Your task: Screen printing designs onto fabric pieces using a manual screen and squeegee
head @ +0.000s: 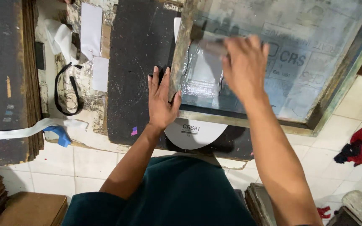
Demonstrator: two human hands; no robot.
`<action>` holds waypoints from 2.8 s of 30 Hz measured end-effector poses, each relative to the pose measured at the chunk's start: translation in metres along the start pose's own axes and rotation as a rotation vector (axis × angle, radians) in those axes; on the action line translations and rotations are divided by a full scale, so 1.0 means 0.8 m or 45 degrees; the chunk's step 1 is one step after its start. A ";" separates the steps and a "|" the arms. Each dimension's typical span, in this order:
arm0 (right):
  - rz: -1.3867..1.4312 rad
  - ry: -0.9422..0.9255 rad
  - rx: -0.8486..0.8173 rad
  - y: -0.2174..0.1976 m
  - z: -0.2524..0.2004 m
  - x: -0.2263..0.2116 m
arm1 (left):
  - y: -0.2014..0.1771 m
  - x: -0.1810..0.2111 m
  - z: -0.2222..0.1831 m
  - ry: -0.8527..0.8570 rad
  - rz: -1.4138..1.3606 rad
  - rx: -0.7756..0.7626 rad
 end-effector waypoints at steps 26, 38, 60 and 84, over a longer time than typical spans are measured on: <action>0.104 0.104 -0.101 0.029 -0.050 -0.030 | 0.000 -0.005 0.000 -0.071 -0.045 -0.050; 0.021 0.142 0.075 0.041 -0.080 -0.064 | -0.002 0.001 0.010 -0.122 -0.039 -0.143; 0.079 0.189 -0.219 0.005 0.029 0.015 | -0.025 0.041 0.009 -0.444 -0.460 -0.300; 0.703 2.054 0.020 0.037 -0.407 0.311 | -0.011 0.011 -0.010 -0.136 -0.334 -0.159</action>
Point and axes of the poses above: each hand's wrist, its own z-axis towards the middle knuckle, its own y-axis out of the palm, x = y × z, the point moved 5 cm from there along z, towards the middle knuckle, and after that the axes turned 3 degrees about -x, right-handed, at the moved point
